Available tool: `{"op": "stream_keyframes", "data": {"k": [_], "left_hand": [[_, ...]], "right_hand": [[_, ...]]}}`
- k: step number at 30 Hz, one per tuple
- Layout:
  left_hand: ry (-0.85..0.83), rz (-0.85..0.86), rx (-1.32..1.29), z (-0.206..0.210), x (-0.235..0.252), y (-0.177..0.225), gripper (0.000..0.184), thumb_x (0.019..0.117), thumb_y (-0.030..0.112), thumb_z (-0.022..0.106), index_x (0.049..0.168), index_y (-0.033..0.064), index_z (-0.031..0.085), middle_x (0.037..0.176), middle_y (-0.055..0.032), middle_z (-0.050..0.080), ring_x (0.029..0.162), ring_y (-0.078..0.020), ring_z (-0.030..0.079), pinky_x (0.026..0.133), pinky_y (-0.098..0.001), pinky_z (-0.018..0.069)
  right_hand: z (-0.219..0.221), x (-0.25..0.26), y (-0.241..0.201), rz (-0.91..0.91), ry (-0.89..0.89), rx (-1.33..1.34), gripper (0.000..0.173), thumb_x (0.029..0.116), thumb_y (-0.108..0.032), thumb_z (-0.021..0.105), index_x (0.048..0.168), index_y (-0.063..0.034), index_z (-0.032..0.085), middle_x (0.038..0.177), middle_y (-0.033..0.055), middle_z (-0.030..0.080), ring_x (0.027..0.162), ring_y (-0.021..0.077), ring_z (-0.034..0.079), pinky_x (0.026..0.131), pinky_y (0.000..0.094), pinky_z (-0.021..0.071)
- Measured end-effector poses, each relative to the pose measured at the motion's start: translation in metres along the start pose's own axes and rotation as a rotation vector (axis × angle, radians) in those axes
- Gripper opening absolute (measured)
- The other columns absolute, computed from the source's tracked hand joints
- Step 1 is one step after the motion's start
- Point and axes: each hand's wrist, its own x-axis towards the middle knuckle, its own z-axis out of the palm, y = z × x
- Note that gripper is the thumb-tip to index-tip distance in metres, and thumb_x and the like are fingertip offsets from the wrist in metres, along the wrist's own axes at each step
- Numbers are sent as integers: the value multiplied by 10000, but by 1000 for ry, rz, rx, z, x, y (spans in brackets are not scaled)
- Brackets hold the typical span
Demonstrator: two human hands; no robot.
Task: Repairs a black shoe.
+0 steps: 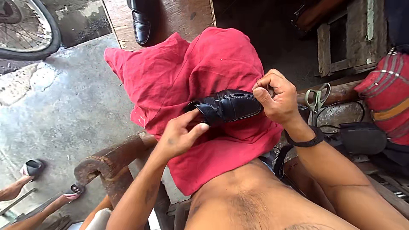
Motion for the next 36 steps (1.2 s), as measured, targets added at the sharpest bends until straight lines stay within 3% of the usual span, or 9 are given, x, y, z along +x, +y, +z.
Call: {"op": "stream_keyframes", "data": {"k": [5, 11, 15, 18, 20, 22, 24, 28, 36], "left_hand": [[-238, -109, -1013, 48, 65, -20, 533, 728, 223, 916, 1192, 111, 679, 1109, -21, 746, 1036, -131, 707, 933, -357, 593], [-7, -288, -714, 72, 72, 31, 421, 768, 71, 864, 1154, 100, 700, 1027, -35, 744, 938, -126, 711, 844, -332, 613], [106, -276, -749, 79, 67, 28, 400, 785, 97, 861, 1151, 111, 701, 1029, -42, 748, 931, -142, 721, 838, -341, 620], [164, -257, -792, 83, 60, 22, 488, 740, 148, 902, 1175, 125, 682, 1043, -28, 746, 946, -131, 722, 850, -330, 619], [184, -247, -787, 84, 59, 19, 530, 715, 184, 926, 1181, 131, 678, 1046, -23, 745, 952, -128, 720, 857, -328, 617], [195, -230, -795, 85, 59, 17, 533, 714, 212, 934, 1176, 131, 679, 1039, -24, 747, 948, -129, 722, 855, -332, 618], [192, -205, -819, 86, 59, 17, 510, 740, 215, 922, 1179, 130, 677, 1045, -23, 746, 951, -125, 721, 865, -328, 615], [189, -211, -816, 87, 62, 17, 513, 739, 222, 919, 1181, 138, 672, 1042, -18, 744, 941, -119, 719, 845, -324, 617], [197, -211, -827, 87, 62, 19, 481, 745, 204, 913, 1162, 141, 682, 1030, -13, 748, 934, -112, 722, 844, -313, 615]], "right_hand": [[21, -5, -1, -9, 54, -36, 235, 1045, -184, 495, 909, -34, 612, 934, 70, 551, 835, 126, 564, 688, 262, 495], [16, -4, -26, 126, -41, -97, 196, 1029, -260, 539, 954, -85, 583, 969, 66, 538, 735, 142, 559, 546, 302, 486], [3, -16, -6, 229, 46, 441, 200, 1022, -157, 468, 1145, -52, 586, 1135, 90, 598, 772, 121, 591, 583, 245, 505], [9, -28, 12, 212, 106, 416, 222, 994, -26, 351, 1008, -44, 572, 1379, 119, 505, 1061, 147, 603, 812, 284, 559], [-6, -28, 13, 233, 150, 418, 236, 1025, -38, 349, 1151, -45, 549, 1423, 98, 548, 980, 148, 683, 695, 286, 610], [-33, -28, 5, 307, 174, 434, 360, 1092, -120, 324, 1444, -83, 390, 1281, 40, 646, 673, 114, 645, 486, 256, 545], [-51, -33, -11, 389, 49, 449, 425, 1124, -202, 295, 1544, -149, 265, 943, 29, 676, 454, 120, 514, 344, 247, 447], [-44, -48, -24, 364, -338, 147, 418, 1090, -182, 427, 1474, -232, 583, 760, -67, 647, 565, 53, 552, 496, 246, 500], [-43, -49, -22, 262, -403, 50, 402, 1094, -205, 428, 1448, -237, 617, 806, -86, 659, 666, 8, 580, 611, 211, 527]]}}
